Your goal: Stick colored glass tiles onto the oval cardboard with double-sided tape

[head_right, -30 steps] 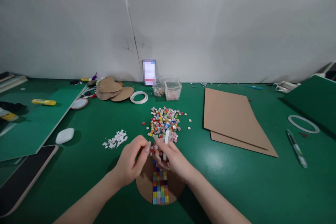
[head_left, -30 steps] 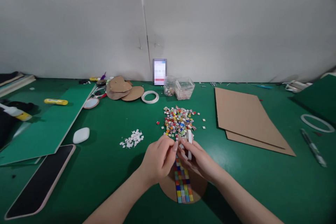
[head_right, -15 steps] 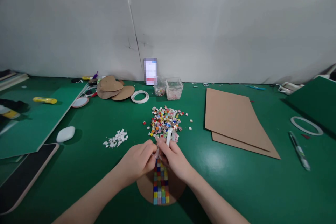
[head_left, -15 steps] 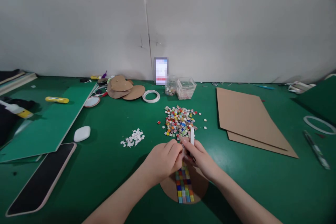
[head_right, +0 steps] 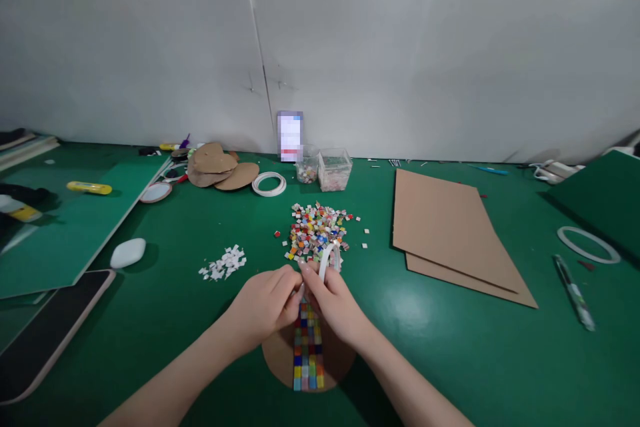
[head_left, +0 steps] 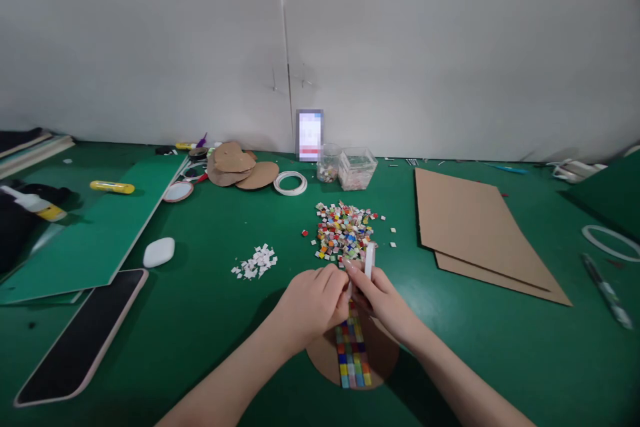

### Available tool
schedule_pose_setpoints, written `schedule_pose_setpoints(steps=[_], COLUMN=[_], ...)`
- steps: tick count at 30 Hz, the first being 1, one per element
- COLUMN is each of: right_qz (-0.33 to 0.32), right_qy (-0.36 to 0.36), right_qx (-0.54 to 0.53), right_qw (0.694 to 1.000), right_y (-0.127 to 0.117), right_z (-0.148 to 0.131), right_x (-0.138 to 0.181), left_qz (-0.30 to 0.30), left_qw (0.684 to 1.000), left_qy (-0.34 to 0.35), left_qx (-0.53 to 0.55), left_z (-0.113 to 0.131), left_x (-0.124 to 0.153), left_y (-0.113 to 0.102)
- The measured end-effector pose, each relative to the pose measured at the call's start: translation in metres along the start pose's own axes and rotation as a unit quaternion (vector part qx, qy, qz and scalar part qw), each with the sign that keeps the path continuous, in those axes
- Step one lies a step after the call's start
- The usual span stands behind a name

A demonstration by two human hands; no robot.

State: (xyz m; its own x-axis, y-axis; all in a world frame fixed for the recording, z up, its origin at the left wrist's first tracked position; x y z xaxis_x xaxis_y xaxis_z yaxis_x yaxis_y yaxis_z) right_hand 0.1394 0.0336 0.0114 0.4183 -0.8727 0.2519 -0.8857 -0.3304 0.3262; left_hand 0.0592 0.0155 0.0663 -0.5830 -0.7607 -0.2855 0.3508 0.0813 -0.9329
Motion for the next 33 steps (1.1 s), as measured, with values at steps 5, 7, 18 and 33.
schedule_pose_setpoints(steps=[5,7,18,33], right_qz=[0.012,0.016,-0.034,-0.016], right_qy=[-0.023,-0.030,-0.018,0.032], right_qx=[0.028,0.049,0.042,-0.010], right_qw=[0.999,0.998,0.998,0.999], right_y=[-0.004,-0.006,0.000,0.002], right_z=[0.001,0.001,0.001,0.005], right_x=[-0.001,-0.001,0.001,0.006], left_qz=[-0.001,-0.007,-0.070,-0.039], left_qw=[0.998,0.998,0.964,0.926], left_qy=[-0.032,-0.036,-0.127,-0.134], left_qx=[0.059,0.057,0.225,0.352], left_z=[-0.004,-0.004,-0.012,-0.018], left_x=[0.000,0.000,0.004,0.003], left_y=[0.000,0.000,0.002,0.003])
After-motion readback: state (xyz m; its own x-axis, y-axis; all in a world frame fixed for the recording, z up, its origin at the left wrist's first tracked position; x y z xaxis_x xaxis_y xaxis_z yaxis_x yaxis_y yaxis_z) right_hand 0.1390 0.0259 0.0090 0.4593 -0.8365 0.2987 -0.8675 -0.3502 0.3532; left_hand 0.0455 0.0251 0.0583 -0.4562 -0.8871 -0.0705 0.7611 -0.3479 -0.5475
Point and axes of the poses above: each hand's wrist, its own x-axis away from the middle knuckle, its own y-axis out of the palm, z = x × y, the point moved 7 cm from there along -x, towards the middle knuckle, and after that the axes turned 6 degrees about -z, right-handed, at the moved point
